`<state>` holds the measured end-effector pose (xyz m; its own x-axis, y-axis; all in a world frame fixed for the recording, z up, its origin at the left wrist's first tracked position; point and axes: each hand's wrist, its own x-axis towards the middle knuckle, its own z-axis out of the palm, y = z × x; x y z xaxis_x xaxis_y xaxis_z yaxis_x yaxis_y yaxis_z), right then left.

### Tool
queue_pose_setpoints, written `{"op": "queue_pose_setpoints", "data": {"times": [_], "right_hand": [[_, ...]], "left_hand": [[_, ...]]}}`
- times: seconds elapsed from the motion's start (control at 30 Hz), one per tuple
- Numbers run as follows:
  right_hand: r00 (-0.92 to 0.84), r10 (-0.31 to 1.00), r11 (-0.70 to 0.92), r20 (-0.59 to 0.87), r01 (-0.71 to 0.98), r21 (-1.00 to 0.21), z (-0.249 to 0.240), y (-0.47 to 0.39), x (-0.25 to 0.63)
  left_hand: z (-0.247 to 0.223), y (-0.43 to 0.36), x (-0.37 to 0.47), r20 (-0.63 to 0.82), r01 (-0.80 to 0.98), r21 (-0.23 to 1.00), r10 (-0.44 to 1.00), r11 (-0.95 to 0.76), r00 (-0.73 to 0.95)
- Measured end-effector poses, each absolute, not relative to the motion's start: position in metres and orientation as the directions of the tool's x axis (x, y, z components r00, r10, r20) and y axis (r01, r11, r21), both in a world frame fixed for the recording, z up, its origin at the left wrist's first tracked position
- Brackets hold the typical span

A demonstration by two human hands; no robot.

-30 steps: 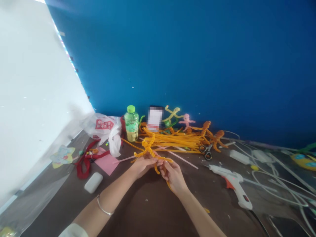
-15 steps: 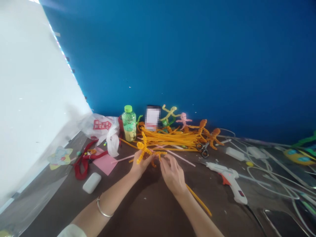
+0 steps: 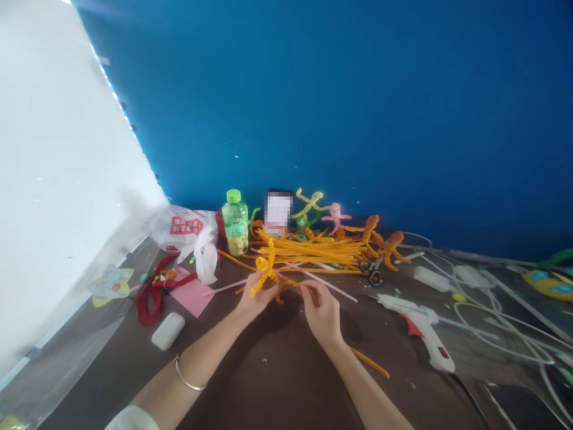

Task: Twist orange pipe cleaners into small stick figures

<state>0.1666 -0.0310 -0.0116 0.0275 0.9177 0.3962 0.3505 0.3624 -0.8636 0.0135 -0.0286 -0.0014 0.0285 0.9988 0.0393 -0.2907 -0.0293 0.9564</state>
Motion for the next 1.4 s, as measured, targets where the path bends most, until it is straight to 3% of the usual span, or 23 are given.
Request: {"op": "queue_pose_setpoints", "data": {"times": [0.1, 0.2, 0.27, 0.33, 0.43, 0.5, 0.57, 0.67, 0.73, 0.83, 0.93, 1.07, 1.4], "right_hand": [[0.047, 0.994, 0.102, 0.099, -0.065, -0.993, -0.009, -0.028, 0.167], [-0.156, 0.975, -0.206, -0.156, -0.392, -0.897, -0.004, -0.025, 0.169], [-0.29, 0.928, -0.351, -0.232, -0.481, -0.803, -0.002, -0.026, 0.169], [-0.325, 0.913, -0.388, -0.248, -0.498, -0.776, -0.001, -0.028, 0.166], [-0.188, 0.963, -0.254, -0.196, -0.373, -0.892, -0.005, -0.032, 0.16], [-0.059, 0.995, -0.083, -0.076, -0.122, -0.989, -0.009, -0.035, 0.157], [0.008, 0.989, 0.142, 0.147, 0.213, -0.967, -0.014, -0.037, 0.156], [-0.105, 0.859, 0.454, 0.501, 0.611, -0.649, -0.018, -0.039, 0.157], [-0.257, 0.77, 0.541, 0.584, 0.748, -0.384, -0.018, -0.04, 0.16], [-0.384, 0.701, 0.552, 0.601, 0.826, -0.116, -0.015, -0.041, 0.165], [-0.426, 0.628, 0.557, 0.652, 0.831, 0.006, -0.013, -0.041, 0.17], [-0.497, 0.561, 0.603, 0.662, 0.794, 0.085, -0.009, -0.042, 0.173], [-0.556, 0.543, 0.61, 0.629, 0.777, 0.16, -0.001, -0.039, 0.173]], "left_hand": [[-0.004, -0.027, 0.011, -0.001, -0.398, 0.917, 0.997, 0.032, 0.077], [-0.006, -0.026, 0.008, -0.083, -0.552, 0.817, 0.981, 0.166, 0.173], [-0.006, -0.026, 0.007, -0.147, -0.607, 0.75, 0.961, 0.262, 0.234], [-0.005, -0.027, 0.008, -0.178, -0.637, 0.707, 0.949, 0.308, 0.262], [-0.004, -0.027, 0.012, -0.178, -0.675, 0.687, 0.963, 0.269, 0.202], [-0.005, -0.028, 0.016, -0.17, -0.689, 0.691, 0.976, 0.218, 0.138], [-0.005, -0.03, 0.02, -0.146, -0.687, 0.705, 0.984, 0.174, 0.099], [-0.005, -0.031, 0.022, -0.088, -0.674, 0.732, 0.995, 0.103, 0.057], [-0.004, -0.031, 0.022, -0.068, -0.675, 0.735, 0.997, 0.065, 0.021], [-0.003, -0.031, 0.021, -0.104, -0.678, 0.731, 0.994, 0.069, -0.011], [-0.003, -0.03, 0.02, -0.141, -0.673, 0.732, 0.99, 0.101, -0.005], [-0.003, -0.03, 0.02, -0.14, -0.666, 0.738, 0.99, 0.108, 0.005], [-0.008, -0.03, 0.02, -0.026, -0.564, 0.826, 0.999, 0.011, -0.019]]}}
